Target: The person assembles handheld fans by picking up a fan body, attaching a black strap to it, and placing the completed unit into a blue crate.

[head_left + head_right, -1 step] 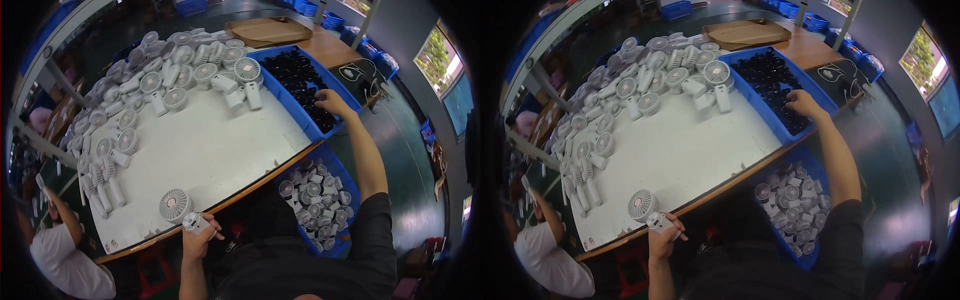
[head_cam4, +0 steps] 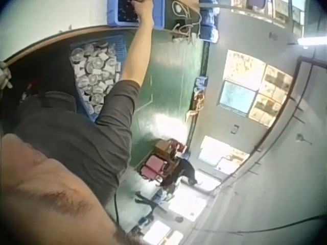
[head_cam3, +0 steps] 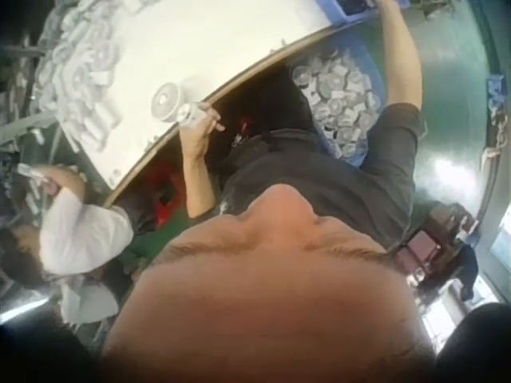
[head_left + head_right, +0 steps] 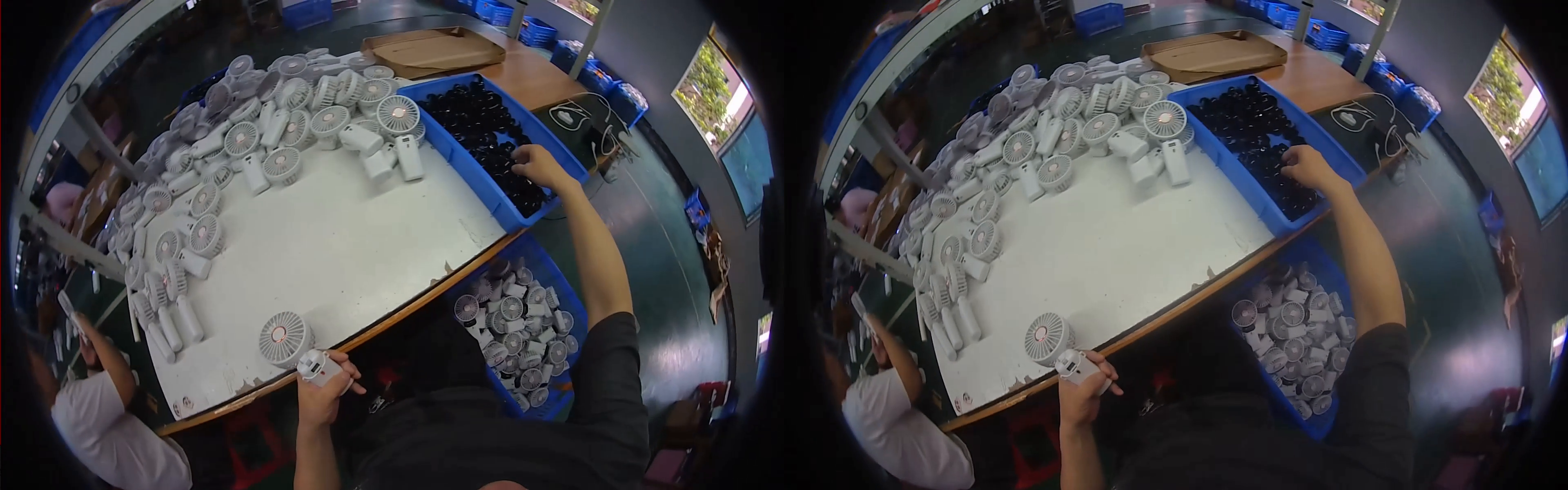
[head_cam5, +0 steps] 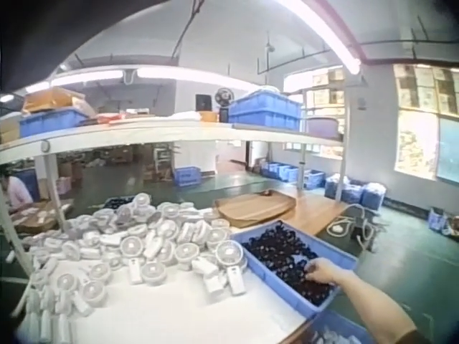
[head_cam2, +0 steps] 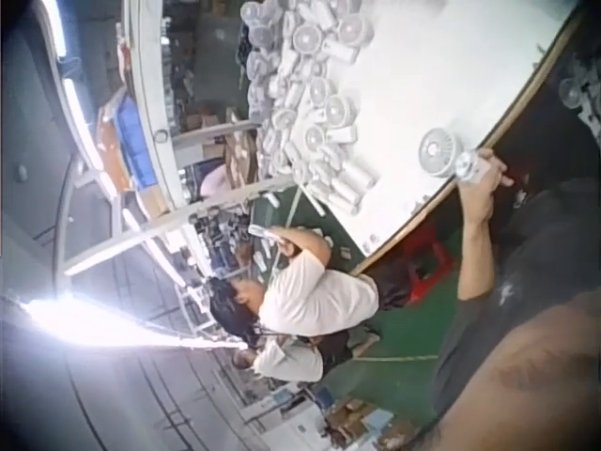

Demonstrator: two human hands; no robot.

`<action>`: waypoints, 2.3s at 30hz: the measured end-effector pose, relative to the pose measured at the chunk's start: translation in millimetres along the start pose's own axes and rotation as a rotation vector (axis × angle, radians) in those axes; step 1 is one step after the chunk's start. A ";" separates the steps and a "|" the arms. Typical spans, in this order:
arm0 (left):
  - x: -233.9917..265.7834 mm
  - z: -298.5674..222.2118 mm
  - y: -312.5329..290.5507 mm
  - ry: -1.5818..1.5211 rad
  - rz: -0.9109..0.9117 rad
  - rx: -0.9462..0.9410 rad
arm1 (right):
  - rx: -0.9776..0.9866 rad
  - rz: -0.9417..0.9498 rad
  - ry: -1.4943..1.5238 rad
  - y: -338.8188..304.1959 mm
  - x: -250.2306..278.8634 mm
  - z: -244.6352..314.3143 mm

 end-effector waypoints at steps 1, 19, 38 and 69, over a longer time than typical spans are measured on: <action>-4.6 2.2 2.6 0.003 0.020 0.008 | -0.030 -0.028 -0.015 -2.2 8.6 -6.4; -9.8 6.4 4.0 0.089 -0.029 0.015 | -0.031 -0.100 -0.183 18.5 -23.1 4.4; -56.5 34.2 -7.2 0.032 0.204 0.252 | 0.862 0.077 0.752 -293.6 -108.0 283.1; -59.4 41.9 -9.5 -0.285 -0.037 0.157 | 0.817 0.083 0.263 -318.0 -120.2 312.7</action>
Point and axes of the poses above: each hand's wrist, its own y-axis towards the middle knuckle, its own x-axis out of the back of the hand, z = x × y, the point moved 10 cm from there along y, towards the middle knuckle, and after that the axes turned 5 degrees about -z, right-handed, at the moved point
